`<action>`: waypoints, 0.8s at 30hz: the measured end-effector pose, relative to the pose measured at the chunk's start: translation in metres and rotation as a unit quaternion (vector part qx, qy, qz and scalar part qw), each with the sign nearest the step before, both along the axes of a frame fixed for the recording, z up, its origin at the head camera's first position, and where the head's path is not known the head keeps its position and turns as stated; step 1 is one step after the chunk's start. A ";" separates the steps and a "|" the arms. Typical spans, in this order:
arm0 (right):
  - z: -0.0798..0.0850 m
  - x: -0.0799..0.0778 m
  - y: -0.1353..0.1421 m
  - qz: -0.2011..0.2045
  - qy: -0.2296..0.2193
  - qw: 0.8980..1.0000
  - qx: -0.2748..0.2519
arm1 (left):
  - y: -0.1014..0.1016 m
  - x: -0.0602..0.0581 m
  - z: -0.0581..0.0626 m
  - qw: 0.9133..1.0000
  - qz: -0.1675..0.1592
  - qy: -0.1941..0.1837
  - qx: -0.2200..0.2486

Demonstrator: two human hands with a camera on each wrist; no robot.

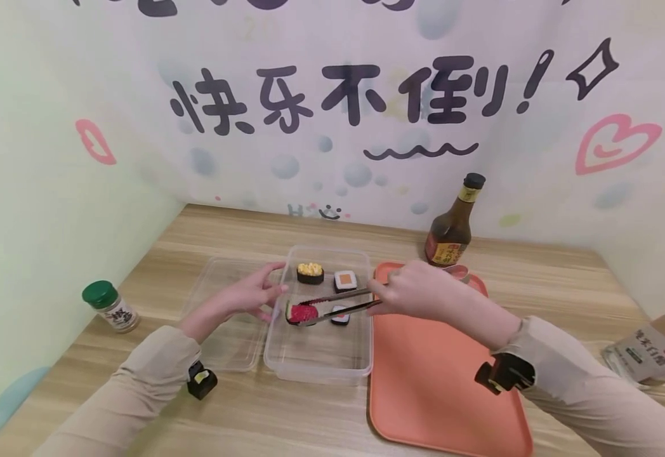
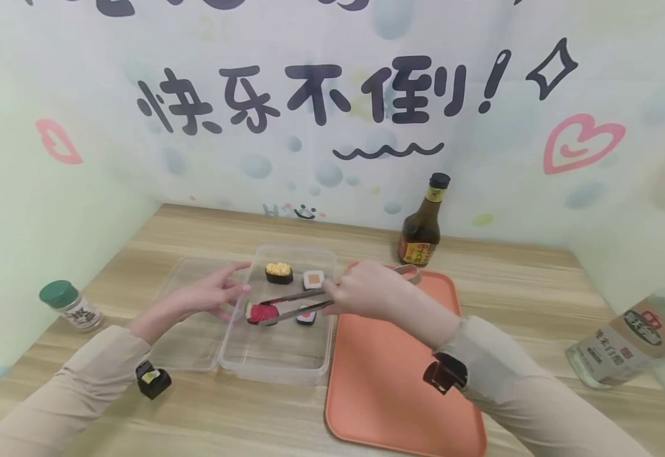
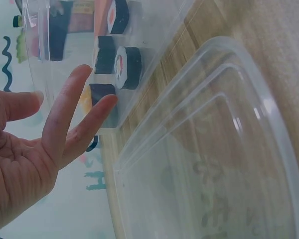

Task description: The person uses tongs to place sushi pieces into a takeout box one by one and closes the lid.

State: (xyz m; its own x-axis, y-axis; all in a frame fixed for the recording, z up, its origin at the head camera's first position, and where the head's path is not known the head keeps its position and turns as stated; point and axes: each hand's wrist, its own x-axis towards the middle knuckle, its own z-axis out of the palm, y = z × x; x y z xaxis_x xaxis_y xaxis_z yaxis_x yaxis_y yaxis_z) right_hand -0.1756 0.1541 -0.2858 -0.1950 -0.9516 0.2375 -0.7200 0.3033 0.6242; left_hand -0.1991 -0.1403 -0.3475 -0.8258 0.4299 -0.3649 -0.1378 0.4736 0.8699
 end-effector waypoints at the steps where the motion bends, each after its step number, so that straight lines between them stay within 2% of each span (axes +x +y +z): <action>1: -0.001 0.001 -0.003 -0.005 -0.010 1.000 0.011 | 0.000 0.000 0.000 1.000 -0.003 0.002 -0.001; 9: -0.010 0.007 -0.023 -0.040 -0.085 0.993 0.076 | 0.000 -0.001 -0.002 1.000 -0.004 -0.001 0.007; 15: -0.015 0.015 -0.034 -0.086 -0.150 0.978 0.114 | 0.000 -0.001 -0.003 1.000 -0.003 0.002 0.008; 20: -0.017 0.018 -0.036 -0.097 -0.146 0.977 0.118 | -0.001 -0.002 -0.004 1.000 -0.003 0.002 0.005; 24: -0.018 0.015 -0.027 -0.111 -0.146 0.977 0.112 | 0.000 -0.002 -0.004 1.000 -0.004 0.002 0.004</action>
State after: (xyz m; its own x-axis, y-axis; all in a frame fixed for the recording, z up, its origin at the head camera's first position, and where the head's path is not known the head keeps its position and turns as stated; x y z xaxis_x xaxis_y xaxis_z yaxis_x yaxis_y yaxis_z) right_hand -0.1604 0.1273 -0.3038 -0.4303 -0.9000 -0.0695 -0.8099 0.3509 0.4701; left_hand -0.2013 -0.1407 -0.3513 -0.8235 0.4399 -0.3582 -0.1309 0.4671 0.8745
